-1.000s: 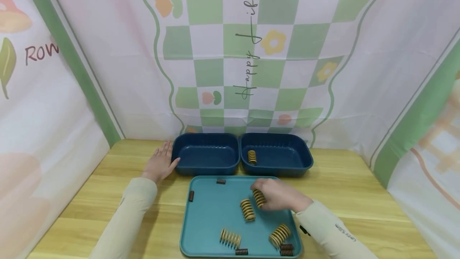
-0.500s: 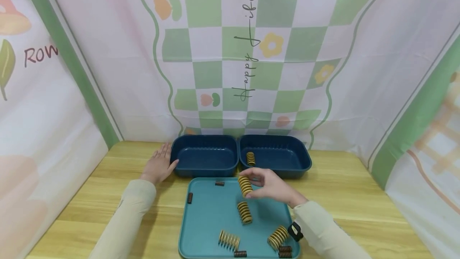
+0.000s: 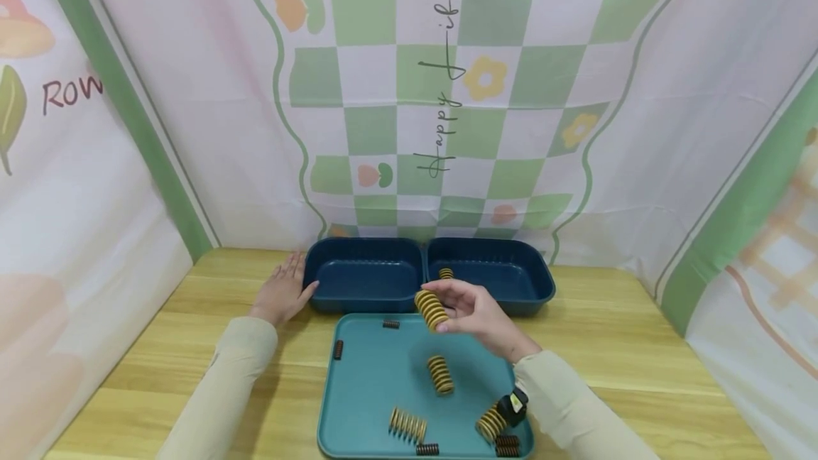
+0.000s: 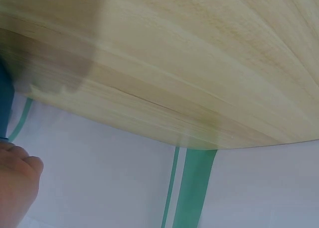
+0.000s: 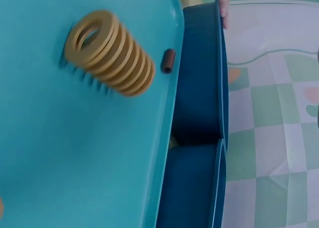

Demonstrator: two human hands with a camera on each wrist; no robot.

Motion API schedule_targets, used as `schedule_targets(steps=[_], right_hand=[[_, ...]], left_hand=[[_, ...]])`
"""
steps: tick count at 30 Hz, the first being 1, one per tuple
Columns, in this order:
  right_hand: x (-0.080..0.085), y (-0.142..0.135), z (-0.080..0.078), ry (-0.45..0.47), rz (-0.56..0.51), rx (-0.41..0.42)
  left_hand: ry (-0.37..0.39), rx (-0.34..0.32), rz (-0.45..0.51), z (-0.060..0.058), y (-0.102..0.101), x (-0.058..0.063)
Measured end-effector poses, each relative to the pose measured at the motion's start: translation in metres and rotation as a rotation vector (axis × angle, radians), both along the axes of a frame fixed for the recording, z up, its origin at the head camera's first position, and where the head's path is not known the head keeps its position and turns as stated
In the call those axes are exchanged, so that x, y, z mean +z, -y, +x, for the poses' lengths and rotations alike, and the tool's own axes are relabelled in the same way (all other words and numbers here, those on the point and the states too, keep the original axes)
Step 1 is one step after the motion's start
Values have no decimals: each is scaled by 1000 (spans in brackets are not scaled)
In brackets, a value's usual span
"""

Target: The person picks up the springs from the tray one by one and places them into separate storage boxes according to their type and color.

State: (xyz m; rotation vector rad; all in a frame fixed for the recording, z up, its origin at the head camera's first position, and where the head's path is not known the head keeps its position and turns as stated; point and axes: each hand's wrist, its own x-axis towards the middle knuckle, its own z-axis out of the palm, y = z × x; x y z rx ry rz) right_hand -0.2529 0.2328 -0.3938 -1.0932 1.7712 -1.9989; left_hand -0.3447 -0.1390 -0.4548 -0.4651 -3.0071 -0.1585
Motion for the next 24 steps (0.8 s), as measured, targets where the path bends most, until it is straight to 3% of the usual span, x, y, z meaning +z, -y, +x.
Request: schedule_targets(steps=[9, 19, 24], right_hand=[[4, 1, -1, -27, -55, -10], [3, 1, -2, 75, -101, 4], [4, 0, -4, 61, -120, 22]], left_hand=[[-2, -7, -22, -1, 1, 0], [-24, -14, -1, -1, 1, -2], [-29, -16, 5, -1, 1, -1]])
